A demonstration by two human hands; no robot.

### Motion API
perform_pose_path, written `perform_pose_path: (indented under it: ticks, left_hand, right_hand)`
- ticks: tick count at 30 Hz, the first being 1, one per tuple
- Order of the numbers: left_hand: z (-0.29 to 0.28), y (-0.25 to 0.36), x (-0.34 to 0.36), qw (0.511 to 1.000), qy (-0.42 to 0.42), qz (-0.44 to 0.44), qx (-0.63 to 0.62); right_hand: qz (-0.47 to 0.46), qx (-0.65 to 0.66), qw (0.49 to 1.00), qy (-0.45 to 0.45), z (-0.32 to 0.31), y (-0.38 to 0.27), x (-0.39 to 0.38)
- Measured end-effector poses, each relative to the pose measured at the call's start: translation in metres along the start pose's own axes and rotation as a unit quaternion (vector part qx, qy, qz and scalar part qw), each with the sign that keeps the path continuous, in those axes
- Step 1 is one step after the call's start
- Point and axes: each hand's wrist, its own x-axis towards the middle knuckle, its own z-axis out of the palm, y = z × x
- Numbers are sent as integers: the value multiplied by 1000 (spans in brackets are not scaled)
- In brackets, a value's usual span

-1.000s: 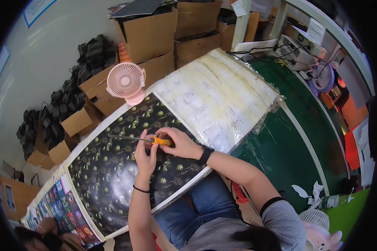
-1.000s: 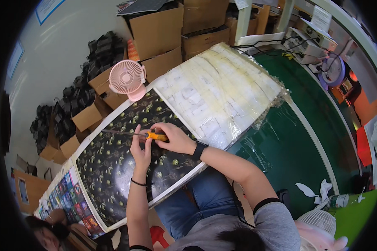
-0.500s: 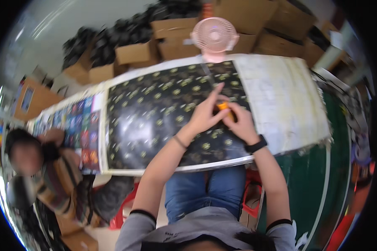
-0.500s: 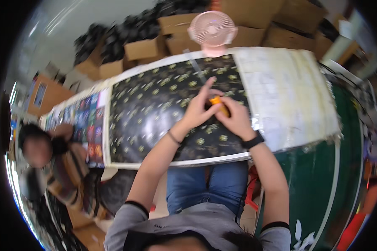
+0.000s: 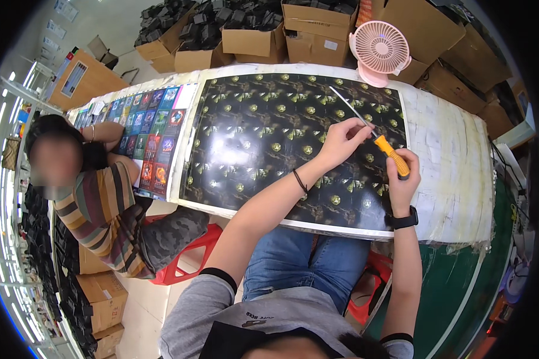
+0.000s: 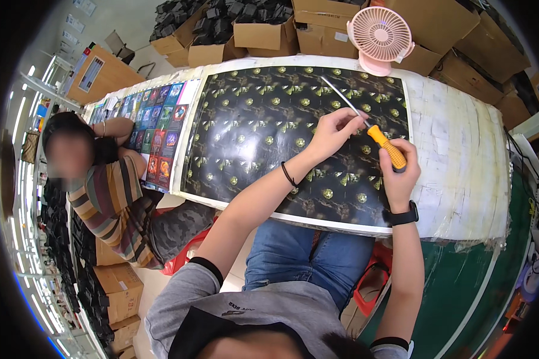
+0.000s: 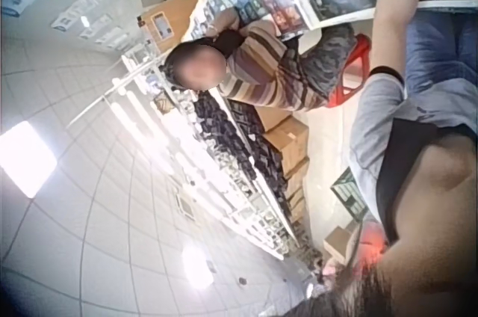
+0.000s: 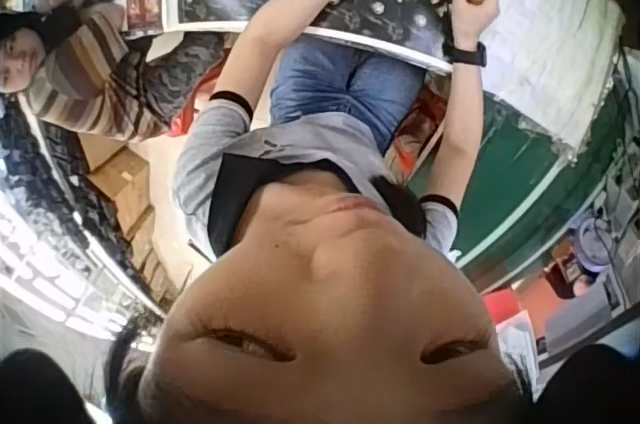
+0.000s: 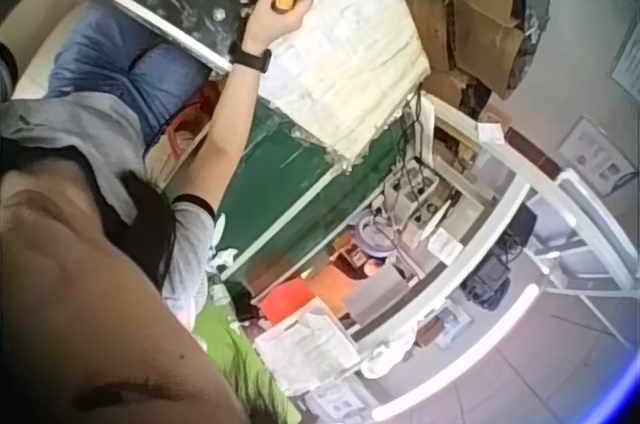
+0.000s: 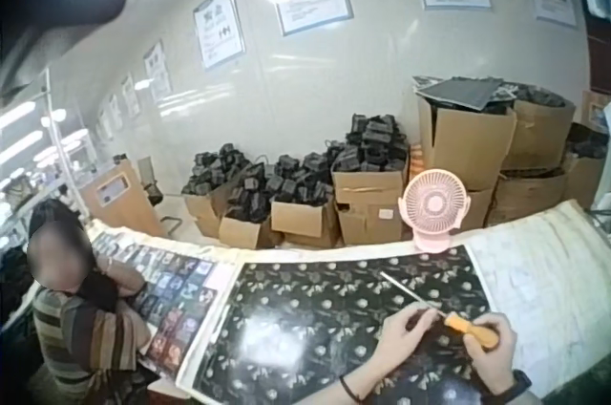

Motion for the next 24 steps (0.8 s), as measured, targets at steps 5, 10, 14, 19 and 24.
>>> perform_pose_path:
  ticks: [5,10,14,19,24]
  left_hand:
    - [1,-4,4,999,14,3,-47]
    - [-2,-3,4,999,22,-18,-19]
    - [-2,-10,6,997,44,-6,-69]
    - [-1,-18,7,998,51,11,-42]
    - [-3,-10,4,999,47,-19,-9]
  right_hand:
    - [-28,41,998,43,-7,14,-1]
    - [-8,37,999,22,-4,12,1]
    - [53,-99,989,-91,4,-3,6]
    - [38,-93,987,-128,6,-1,6]
    - [26,-98,990,-98,4,1,7]
